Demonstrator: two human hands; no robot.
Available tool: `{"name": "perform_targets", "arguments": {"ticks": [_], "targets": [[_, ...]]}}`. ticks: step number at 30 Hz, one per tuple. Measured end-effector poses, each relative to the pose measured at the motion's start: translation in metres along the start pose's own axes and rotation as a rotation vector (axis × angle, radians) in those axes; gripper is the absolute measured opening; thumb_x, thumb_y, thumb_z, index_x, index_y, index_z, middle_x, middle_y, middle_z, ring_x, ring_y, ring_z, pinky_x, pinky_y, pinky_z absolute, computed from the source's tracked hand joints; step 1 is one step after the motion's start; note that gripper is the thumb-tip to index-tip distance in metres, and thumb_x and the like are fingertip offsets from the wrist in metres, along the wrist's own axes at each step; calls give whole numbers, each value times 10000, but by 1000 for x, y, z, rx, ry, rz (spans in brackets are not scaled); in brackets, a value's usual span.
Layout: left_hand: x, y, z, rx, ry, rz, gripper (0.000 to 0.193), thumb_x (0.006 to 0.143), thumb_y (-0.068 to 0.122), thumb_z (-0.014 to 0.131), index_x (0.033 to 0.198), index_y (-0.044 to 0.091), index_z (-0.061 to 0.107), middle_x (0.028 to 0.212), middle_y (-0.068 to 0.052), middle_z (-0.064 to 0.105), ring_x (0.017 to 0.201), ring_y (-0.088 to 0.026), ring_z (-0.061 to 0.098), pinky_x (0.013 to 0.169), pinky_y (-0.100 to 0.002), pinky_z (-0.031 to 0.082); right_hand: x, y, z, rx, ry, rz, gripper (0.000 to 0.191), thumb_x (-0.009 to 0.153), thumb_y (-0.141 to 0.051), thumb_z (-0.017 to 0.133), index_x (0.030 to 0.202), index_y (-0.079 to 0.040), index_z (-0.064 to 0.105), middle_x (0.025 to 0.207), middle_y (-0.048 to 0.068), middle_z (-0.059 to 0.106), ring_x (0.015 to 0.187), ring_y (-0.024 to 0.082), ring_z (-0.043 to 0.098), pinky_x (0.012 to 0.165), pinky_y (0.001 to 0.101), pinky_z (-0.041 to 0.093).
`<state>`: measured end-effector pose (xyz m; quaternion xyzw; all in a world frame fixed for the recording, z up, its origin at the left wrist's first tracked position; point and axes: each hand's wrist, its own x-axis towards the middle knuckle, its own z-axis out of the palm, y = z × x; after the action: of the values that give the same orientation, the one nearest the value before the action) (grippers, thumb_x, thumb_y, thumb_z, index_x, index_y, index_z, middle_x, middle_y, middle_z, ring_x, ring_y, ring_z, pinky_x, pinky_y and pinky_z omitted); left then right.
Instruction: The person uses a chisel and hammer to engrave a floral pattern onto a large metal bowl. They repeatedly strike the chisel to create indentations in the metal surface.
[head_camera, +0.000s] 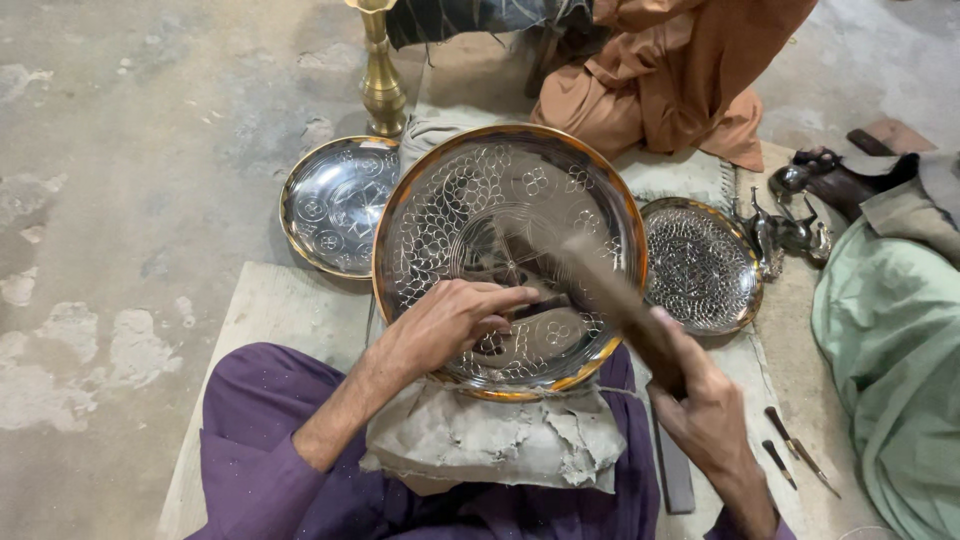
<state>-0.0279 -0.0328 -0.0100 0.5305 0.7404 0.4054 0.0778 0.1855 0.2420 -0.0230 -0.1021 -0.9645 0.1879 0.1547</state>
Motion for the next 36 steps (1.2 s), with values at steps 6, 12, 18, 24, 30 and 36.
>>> {"name": "perform_targets", "arguments": {"ticks": [6, 12, 18, 24, 30, 36], "targets": [[-2, 4, 5, 46, 51, -50, 492, 857, 95, 741, 1334, 116, 621, 1084, -118, 765, 920, -280, 742, 760, -417, 597, 7, -3, 6, 525, 121, 39, 765, 875, -47, 667, 1570, -194, 385, 1023, 85, 723, 874, 191, 732, 772, 349, 646], [-5, 3, 8, 59, 153, 33, 520, 845, 36, 703, 1352, 84, 600, 1080, -130, 757, 959, -304, 730, 773, -422, 599, 21, -10, 1, 272, 119, 206, 773, 872, -73, 692, 1558, -283, 403, 923, 63, 739, 646, 162, 711, 619, 323, 621], [-3, 5, 11, 54, 73, -109, 497, 886, 67, 688, 1371, 117, 589, 946, -111, 752, 851, -285, 738, 727, -428, 591, 29, -16, -8, -156, 85, 16, 841, 757, -5, 711, 1506, -325, 504, 1007, 77, 755, 729, 240, 713, 664, 408, 597], [-12, 10, 13, -12, 174, -174, 510, 879, 68, 708, 1373, 137, 601, 947, -137, 746, 808, -304, 747, 707, -430, 598, 44, -25, -23, -282, -158, 39, 806, 803, -62, 743, 1504, -372, 490, 902, 58, 743, 702, 241, 736, 716, 366, 611], [-20, 10, 25, -77, 283, -284, 500, 894, 34, 713, 1373, 108, 590, 922, -149, 741, 788, -295, 744, 698, -435, 580, 72, -42, -42, 262, -8, -155, 793, 832, -63, 705, 1549, -239, 416, 1129, 115, 720, 953, 266, 743, 862, 397, 576], [-27, 8, 42, -126, 466, -347, 474, 908, 82, 704, 1366, 95, 582, 934, -128, 765, 809, -201, 767, 672, -365, 656, 97, -76, -65, -91, 71, -222, 764, 820, -107, 675, 1536, -270, 466, 1251, 108, 699, 966, 310, 729, 813, 438, 596]]}}
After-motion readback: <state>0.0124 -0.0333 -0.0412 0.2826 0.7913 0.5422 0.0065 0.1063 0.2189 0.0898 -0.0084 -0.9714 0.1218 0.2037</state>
